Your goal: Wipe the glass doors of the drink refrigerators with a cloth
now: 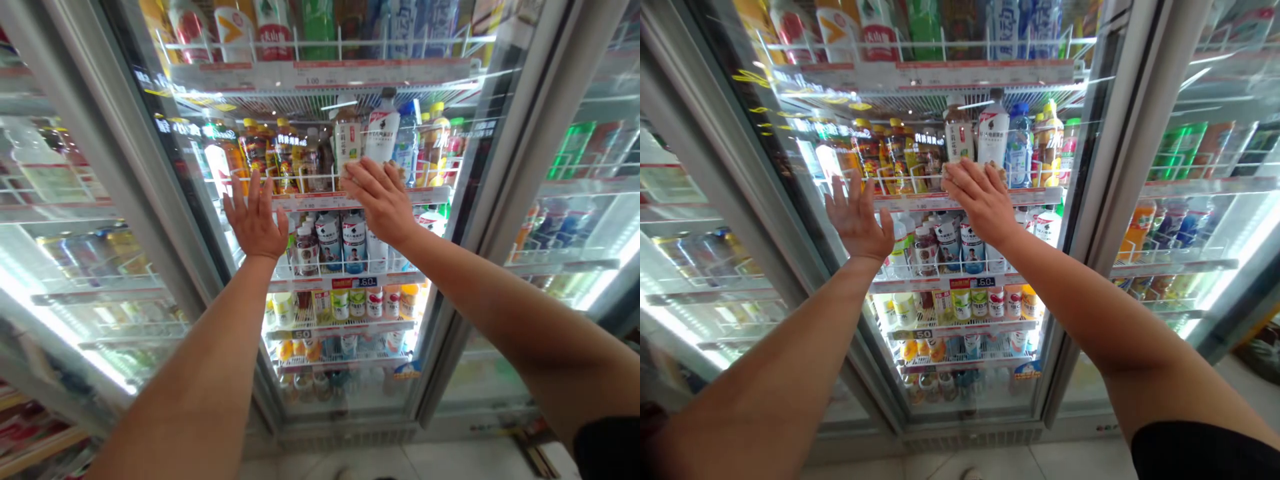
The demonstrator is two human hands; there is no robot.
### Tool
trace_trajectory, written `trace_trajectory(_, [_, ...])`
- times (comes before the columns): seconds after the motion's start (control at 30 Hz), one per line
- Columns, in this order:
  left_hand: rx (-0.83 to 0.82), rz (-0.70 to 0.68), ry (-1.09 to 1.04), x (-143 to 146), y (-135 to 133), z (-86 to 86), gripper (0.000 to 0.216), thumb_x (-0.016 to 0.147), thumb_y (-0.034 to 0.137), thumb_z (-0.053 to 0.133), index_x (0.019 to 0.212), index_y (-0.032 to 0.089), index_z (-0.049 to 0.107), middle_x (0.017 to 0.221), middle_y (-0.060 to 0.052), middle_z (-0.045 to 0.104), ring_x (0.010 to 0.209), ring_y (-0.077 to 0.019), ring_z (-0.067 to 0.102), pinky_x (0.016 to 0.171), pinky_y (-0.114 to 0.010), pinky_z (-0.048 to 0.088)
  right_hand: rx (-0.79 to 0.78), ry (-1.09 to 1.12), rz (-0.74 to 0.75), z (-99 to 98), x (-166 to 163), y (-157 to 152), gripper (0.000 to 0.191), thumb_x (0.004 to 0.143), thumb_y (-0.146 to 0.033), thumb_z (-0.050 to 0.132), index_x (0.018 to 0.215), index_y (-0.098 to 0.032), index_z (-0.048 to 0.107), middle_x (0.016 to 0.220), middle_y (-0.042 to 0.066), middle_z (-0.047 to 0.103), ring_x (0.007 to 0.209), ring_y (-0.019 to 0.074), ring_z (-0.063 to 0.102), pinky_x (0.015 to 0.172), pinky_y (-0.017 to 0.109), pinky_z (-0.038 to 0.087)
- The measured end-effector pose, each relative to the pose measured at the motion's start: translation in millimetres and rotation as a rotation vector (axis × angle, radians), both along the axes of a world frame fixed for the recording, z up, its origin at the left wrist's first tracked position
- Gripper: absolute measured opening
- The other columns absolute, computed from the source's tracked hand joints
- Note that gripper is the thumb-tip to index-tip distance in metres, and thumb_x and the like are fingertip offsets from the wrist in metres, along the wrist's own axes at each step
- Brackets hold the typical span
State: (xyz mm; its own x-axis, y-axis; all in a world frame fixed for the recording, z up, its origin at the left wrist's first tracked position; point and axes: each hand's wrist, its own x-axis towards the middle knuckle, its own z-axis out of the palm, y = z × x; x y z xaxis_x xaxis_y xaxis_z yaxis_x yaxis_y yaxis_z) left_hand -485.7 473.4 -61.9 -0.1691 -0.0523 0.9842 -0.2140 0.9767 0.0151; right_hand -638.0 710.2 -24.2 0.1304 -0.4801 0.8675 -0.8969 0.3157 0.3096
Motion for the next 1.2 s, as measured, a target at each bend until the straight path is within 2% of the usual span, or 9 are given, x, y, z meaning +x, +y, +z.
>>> trace_trajectory(0.13, [-0.010,0.011,0.004,-0.5,-1.4,-0.2,0.062,0.096,0.043,0.041,0.154,0.021,0.038,0.164,-0.006,0.030,0.157,-0.0265,0.005,0.127,-0.052,0.000,-0.027,0.001,0.005,3.2,4.1,-13.6,0.056,0.101,-0.016,0.026,0.152,-0.034,0.042,0.160,-0.003,0.043,0.154,0.0204,0.027,0.129,0.050,0.016])
trace_trajectory(0.27, [0.012,-0.025,-0.009,-0.4,-1.4,-0.1,0.063,0.097,0.047,0.041,0.154,0.022,0.037,0.164,-0.006,0.028,0.157,-0.0264,0.003,0.127,-0.052,-0.004,-0.037,0.034,-0.018,10.0,11.0,-30.3,0.053,0.101,-0.016,0.026,0.146,-0.029,0.050,0.159,-0.002,0.044,0.153,0.0209,0.029,0.128,0.050,0.019])
trace_trajectory(0.37, [-0.004,-0.006,0.005,-0.2,-0.8,-0.3,0.062,0.098,0.048,0.039,0.154,0.022,0.037,0.164,-0.006,0.030,0.157,-0.0262,0.004,0.127,-0.052,-0.002,-0.031,0.036,-0.004,14.6,16.3,-39.3,0.050,0.103,-0.020,0.027,0.146,-0.030,0.050,0.159,-0.002,0.043,0.153,0.0220,0.029,0.128,0.051,0.018])
trace_trajectory(0.53, [-0.004,0.011,0.012,0.4,1.3,-0.1,0.060,0.099,0.048,0.037,0.153,0.022,0.039,0.163,-0.007,0.031,0.157,-0.0257,0.006,0.127,-0.051,0.001,-0.020,0.035,0.047,17.9,17.8,-44.1,0.052,0.103,-0.022,0.025,0.151,-0.032,0.042,0.159,-0.001,0.043,0.154,0.0224,0.026,0.128,0.055,0.015])
trace_trajectory(0.7, [0.019,-0.024,-0.003,0.5,1.2,1.2,0.062,0.098,0.051,0.036,0.153,0.022,0.039,0.164,-0.007,0.030,0.157,-0.0262,0.005,0.127,-0.051,-0.002,-0.033,0.025,0.056,13.4,17.5,-45.6,0.054,0.102,-0.020,0.026,0.152,-0.031,0.042,0.160,-0.002,0.041,0.155,0.0211,0.024,0.128,0.054,0.014])
trace_trajectory(0.87, [0.010,-0.017,0.006,0.7,0.9,1.5,0.063,0.098,0.054,0.035,0.152,0.023,0.040,0.162,-0.005,0.033,0.157,-0.0255,0.006,0.127,-0.050,-0.001,0.016,0.048,0.052,5.5,18.0,-37.9,0.051,0.102,-0.020,0.027,0.147,-0.029,0.049,0.158,-0.002,0.045,0.153,0.0198,0.030,0.129,0.050,0.015])
trace_trajectory(0.97, [0.025,-0.018,-0.004,1.0,1.7,1.3,0.063,0.097,0.052,0.036,0.153,0.023,0.039,0.163,-0.005,0.031,0.157,-0.0260,0.005,0.127,-0.050,-0.002,0.073,0.062,0.062,13.7,9.0,-25.3,0.050,0.102,-0.022,0.030,0.148,-0.031,0.049,0.157,-0.001,0.046,0.152,0.0204,0.031,0.128,0.051,0.016])
trace_trajectory(1.1, [0.052,-0.021,-0.011,1.1,3.0,1.6,0.063,0.096,0.050,0.038,0.153,0.023,0.039,0.164,-0.005,0.030,0.157,-0.0260,0.005,0.128,-0.050,-0.004,-0.085,-0.028,0.022,35.4,-8.7,-7.7,0.053,0.101,-0.021,0.027,0.149,-0.031,0.047,0.160,0.000,0.042,0.154,0.0246,0.027,0.127,0.057,0.016])
trace_trajectory(1.2, [0.043,0.001,-0.007,1.3,4.7,2.6,0.062,0.096,0.048,0.039,0.152,0.022,0.040,0.163,-0.005,0.032,0.157,-0.0257,0.006,0.128,-0.050,-0.002,-0.151,-0.074,0.019,37.8,-13.2,-1.7,0.053,0.102,-0.022,0.024,0.149,-0.031,0.047,0.161,0.001,0.040,0.155,0.0257,0.024,0.127,0.059,0.015])
